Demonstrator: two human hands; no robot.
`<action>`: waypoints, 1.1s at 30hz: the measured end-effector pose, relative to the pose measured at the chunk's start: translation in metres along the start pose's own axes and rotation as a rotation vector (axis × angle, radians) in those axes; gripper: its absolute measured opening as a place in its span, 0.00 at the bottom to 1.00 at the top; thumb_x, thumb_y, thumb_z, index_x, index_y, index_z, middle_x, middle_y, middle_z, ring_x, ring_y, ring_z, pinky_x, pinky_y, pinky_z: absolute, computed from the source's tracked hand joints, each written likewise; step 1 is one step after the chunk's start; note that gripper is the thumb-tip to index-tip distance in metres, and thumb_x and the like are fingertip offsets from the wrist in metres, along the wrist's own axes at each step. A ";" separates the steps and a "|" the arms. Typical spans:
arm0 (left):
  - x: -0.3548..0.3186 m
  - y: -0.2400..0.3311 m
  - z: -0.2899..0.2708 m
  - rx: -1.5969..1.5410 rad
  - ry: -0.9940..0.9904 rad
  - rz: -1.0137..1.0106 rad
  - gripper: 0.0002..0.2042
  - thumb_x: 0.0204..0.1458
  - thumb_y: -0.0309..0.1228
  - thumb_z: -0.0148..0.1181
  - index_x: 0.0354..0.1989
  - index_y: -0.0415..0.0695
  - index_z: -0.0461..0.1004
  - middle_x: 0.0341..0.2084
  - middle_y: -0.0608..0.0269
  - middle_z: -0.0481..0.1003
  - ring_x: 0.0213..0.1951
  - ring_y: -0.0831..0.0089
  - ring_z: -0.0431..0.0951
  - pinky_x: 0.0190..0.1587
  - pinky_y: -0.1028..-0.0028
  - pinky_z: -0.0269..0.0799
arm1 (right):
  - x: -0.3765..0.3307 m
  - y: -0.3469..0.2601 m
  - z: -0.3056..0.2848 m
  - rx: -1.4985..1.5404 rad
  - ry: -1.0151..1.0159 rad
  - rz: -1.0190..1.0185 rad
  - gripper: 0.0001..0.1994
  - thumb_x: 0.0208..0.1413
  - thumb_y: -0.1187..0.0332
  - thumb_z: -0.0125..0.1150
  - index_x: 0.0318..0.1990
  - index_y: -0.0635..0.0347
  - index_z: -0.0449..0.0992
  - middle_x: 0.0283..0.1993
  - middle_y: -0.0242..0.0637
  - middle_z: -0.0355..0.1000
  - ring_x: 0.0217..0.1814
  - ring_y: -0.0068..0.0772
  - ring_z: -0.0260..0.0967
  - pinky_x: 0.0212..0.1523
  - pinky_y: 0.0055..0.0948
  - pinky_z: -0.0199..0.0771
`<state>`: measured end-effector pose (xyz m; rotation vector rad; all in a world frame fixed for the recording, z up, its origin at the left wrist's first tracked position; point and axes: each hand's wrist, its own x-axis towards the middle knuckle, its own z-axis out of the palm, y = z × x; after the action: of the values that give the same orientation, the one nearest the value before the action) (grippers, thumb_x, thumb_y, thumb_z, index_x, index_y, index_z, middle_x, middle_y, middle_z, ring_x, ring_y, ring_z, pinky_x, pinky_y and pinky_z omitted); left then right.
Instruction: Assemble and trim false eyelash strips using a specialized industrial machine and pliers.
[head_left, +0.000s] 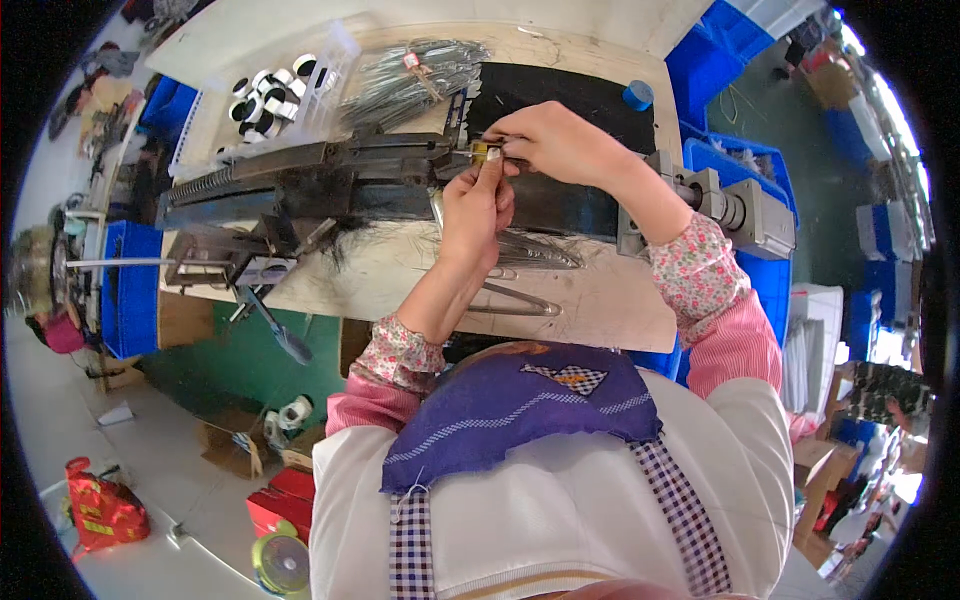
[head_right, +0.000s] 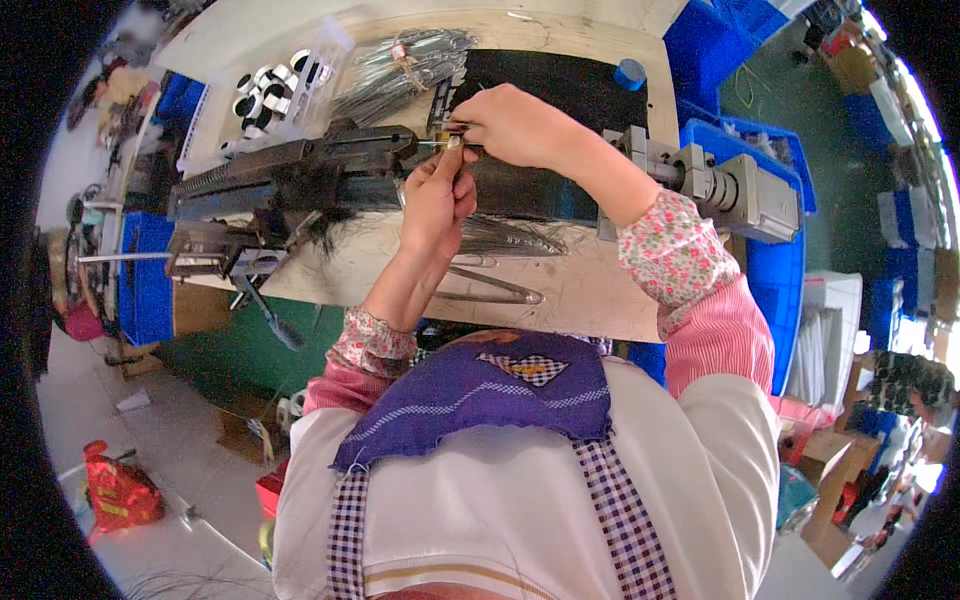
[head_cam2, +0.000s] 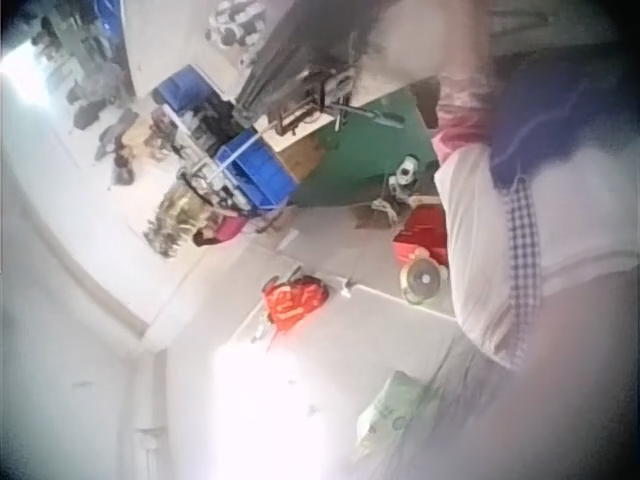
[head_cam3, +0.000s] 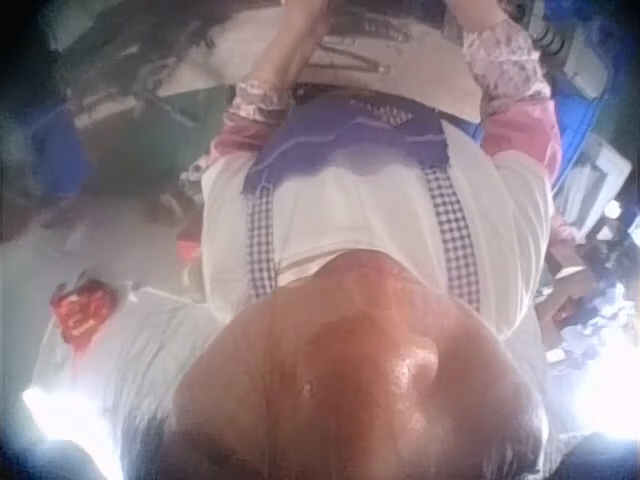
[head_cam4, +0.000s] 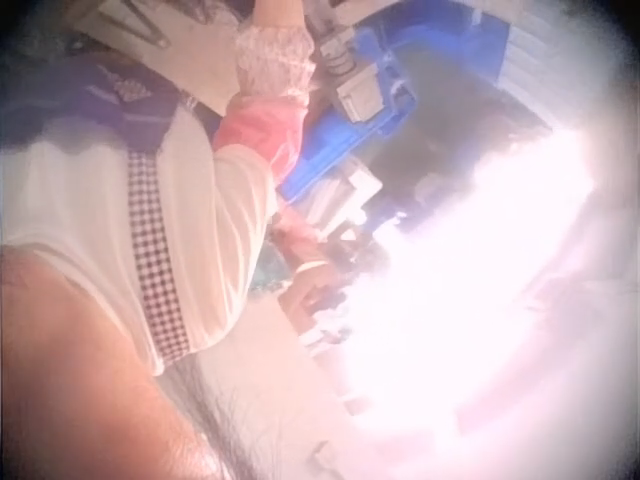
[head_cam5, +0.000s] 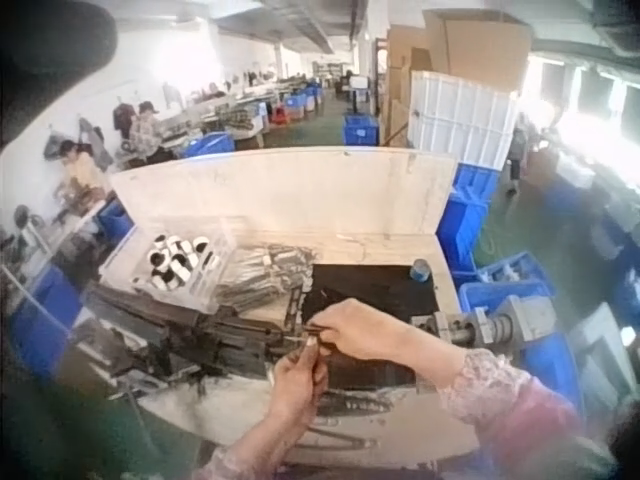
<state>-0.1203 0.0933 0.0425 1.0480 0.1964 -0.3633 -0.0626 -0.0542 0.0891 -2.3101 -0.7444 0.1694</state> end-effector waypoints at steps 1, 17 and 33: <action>-0.001 0.000 -0.002 -0.037 -0.010 0.002 0.11 0.61 0.36 0.49 0.32 0.43 0.70 0.12 0.73 0.58 0.12 0.83 0.53 0.16 0.80 0.45 | -0.002 -0.004 -0.003 0.157 -0.010 0.069 0.07 0.52 0.76 0.53 0.36 0.69 0.75 0.24 0.40 0.73 0.25 0.27 0.69 0.30 0.28 0.69; 0.003 0.014 0.002 -0.608 -0.319 -0.140 0.37 0.58 0.60 0.33 0.62 0.37 0.52 0.58 0.55 0.60 0.64 0.64 0.57 0.62 0.65 0.58 | 0.012 0.009 -0.044 -0.115 -0.128 0.099 0.20 0.61 0.60 0.52 0.56 0.61 0.70 0.39 0.42 0.66 0.39 0.35 0.68 0.37 0.29 0.72; -0.007 0.016 -0.009 -0.735 -0.184 -0.018 0.36 0.59 0.57 0.40 0.54 0.28 0.57 0.53 0.46 0.64 0.59 0.56 0.63 0.66 0.63 0.54 | 0.000 -0.016 0.001 -0.239 0.273 -0.121 0.06 0.45 0.70 0.62 0.33 0.53 0.79 0.27 0.32 0.71 0.34 0.34 0.70 0.42 0.33 0.62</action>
<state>-0.1210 0.1097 0.0532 0.2862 0.1553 -0.3606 -0.0704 -0.0440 0.0995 -2.4347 -0.7940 -0.2997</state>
